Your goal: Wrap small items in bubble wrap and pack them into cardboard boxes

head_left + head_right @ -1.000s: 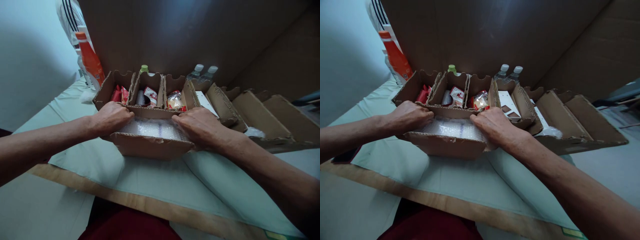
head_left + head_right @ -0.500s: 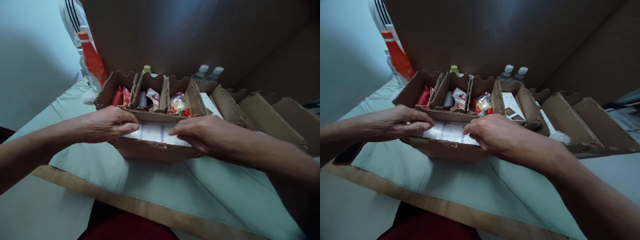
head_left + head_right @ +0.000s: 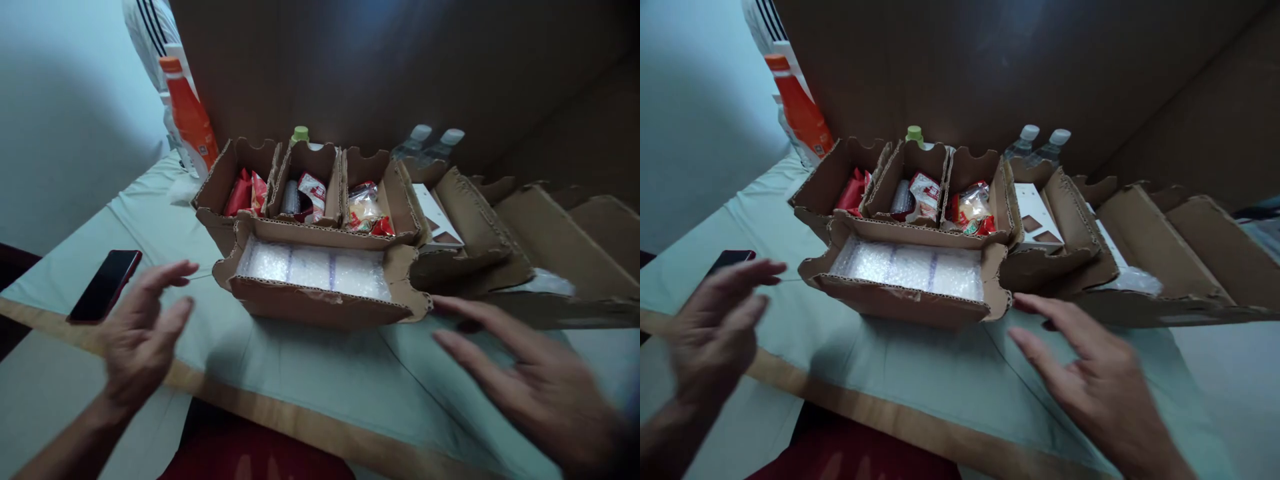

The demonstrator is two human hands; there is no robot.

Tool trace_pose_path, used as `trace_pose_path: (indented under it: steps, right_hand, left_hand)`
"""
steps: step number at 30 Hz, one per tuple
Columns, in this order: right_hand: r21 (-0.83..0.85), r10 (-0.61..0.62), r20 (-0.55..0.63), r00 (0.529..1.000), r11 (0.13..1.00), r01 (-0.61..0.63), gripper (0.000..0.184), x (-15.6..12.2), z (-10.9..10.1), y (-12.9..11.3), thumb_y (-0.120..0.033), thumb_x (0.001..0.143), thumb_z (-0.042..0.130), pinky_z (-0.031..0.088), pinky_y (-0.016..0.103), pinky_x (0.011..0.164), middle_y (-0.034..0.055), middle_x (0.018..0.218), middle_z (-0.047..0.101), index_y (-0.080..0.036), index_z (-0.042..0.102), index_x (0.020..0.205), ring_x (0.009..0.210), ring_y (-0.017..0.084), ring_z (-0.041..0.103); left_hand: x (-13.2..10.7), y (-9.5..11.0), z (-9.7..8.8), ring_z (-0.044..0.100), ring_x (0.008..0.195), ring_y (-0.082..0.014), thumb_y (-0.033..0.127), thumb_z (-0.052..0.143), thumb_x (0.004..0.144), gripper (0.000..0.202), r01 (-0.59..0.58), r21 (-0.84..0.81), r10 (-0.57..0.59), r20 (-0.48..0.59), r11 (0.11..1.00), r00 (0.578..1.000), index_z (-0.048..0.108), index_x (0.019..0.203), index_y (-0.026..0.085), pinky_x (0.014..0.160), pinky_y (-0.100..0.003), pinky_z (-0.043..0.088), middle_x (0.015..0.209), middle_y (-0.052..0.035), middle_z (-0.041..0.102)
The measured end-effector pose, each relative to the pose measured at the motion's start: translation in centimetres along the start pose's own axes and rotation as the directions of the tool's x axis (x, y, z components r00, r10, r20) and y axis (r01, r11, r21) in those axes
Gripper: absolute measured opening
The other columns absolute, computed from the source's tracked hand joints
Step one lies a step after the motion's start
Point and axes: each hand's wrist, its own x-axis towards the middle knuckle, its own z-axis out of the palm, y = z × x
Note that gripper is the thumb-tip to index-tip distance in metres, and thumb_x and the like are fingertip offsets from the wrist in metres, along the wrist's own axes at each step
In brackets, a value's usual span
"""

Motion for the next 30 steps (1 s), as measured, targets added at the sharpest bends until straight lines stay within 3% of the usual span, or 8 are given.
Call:
trace_pose_path:
  steps: [2,4,8,11,14,19,24,30]
  right_hand:
    - [0.079,0.101,0.067,0.993,0.991,-0.106,0.037,-1.4,3.0,-0.1,-0.055,0.092,0.066,0.055,0.033,0.051,0.0072,0.096,0.079,-0.03,0.069,0.119,0.067,0.024,0.071]
    - [0.155,0.164,0.092,0.982,0.972,-0.177,0.04,-1.6,6.4,-0.5,-0.056,0.092,0.064,0.054,0.032,0.051,0.0086,0.096,0.077,-0.023,0.069,0.115,0.061,0.021,0.067]
    - [0.204,0.275,0.008,0.961,0.941,-0.271,0.043,-2.3,10.3,-0.8,-0.056,0.093,0.058,0.051,0.03,0.05,0.0081,0.089,0.074,-0.018,0.068,0.11,0.055,0.017,0.06]
    - [0.188,0.301,-0.04,0.953,0.939,-0.289,0.044,-4.7,10.1,-0.8,-0.057,0.093,0.058,0.053,0.033,0.057,0.0066,0.082,0.073,-0.019,0.069,0.11,0.058,0.02,0.062]
    - [0.219,0.256,-0.012,0.966,0.944,-0.248,0.046,-6.3,9.8,-2.4,-0.057,0.094,0.056,0.058,0.04,0.079,0.0108,0.093,0.076,-0.018,0.07,0.114,0.089,0.03,0.072]
    - [0.424,0.151,0.147,0.978,0.883,-0.2,0.053,-2.2,13.0,-7.2,-0.053,0.09,0.061,0.059,0.045,0.087,0.0131,0.115,0.074,-0.02,0.062,0.132,0.102,0.031,0.07]
    - [0.471,0.192,0.176,0.965,0.845,-0.254,0.044,0.1,14.7,-6.4,-0.049,0.091,0.06,0.057,0.041,0.084,0.0111,0.108,0.074,-0.019,0.064,0.124,0.098,0.028,0.068]
    - [0.514,0.048,0.31,0.95,0.832,-0.21,0.046,0.3,15.2,-7.1,-0.049,0.095,0.058,0.05,0.05,0.107,0.0138,0.125,0.071,-0.02,0.061,0.13,0.124,0.032,0.063]
  left_hand:
    - [-1.7,-2.2,3.1,0.062,0.128,-0.0321,0.042,0.067,0.091,0.062,0.15,-0.091,-0.145,0.066,0.984,0.987,0.048,0.15,0.035,0.11,-0.051,0.051,0.148,-0.0058,0.059]
    - [-2.0,-3.0,6.6,0.056,0.137,-0.0335,0.045,0.069,0.09,0.064,0.148,-0.192,-0.123,0.134,0.97,0.983,0.049,0.148,0.025,0.116,-0.05,0.045,0.148,-0.0123,0.058]
    - [-1.6,-1.6,10.6,0.056,0.137,-0.0293,0.042,0.065,0.092,0.068,0.155,-0.397,-0.089,0.179,0.905,0.98,0.04,0.152,0.021,0.119,-0.045,0.043,0.148,-0.015,0.057]
    - [-4.3,-0.7,9.8,0.049,0.145,-0.0305,0.039,0.067,0.091,0.073,0.127,-0.391,-0.059,0.181,0.912,0.982,0.037,0.155,0.022,0.122,-0.047,0.038,0.154,-0.0154,0.052]
    - [-8.5,-1.1,7.0,0.05,0.144,-0.0308,0.038,0.071,0.089,0.069,0.113,-0.296,-0.075,0.136,0.949,0.988,0.045,0.15,0.021,0.121,-0.046,0.041,0.149,-0.0145,0.057]
    - [-8.4,-3.2,3.4,0.071,0.109,-0.0268,0.039,0.075,0.083,0.056,0.225,-0.249,-0.278,-0.204,0.942,0.939,0.055,0.131,0.018,0.098,-0.039,0.057,0.117,-0.0105,0.072]
    - [-6.3,-3.7,4.6,0.065,0.121,-0.0299,0.039,0.072,0.083,0.058,0.199,-0.241,-0.25,-0.201,0.95,0.947,0.054,0.135,0.019,0.11,-0.046,0.05,0.124,-0.0131,0.069]
    - [-12.8,-5.6,4.1,0.055,0.137,-0.0307,0.034,0.068,0.09,0.067,0.18,-0.107,-0.206,-0.339,0.978,0.918,0.043,0.151,0.019,0.12,-0.048,0.042,0.141,-0.0153,0.059]
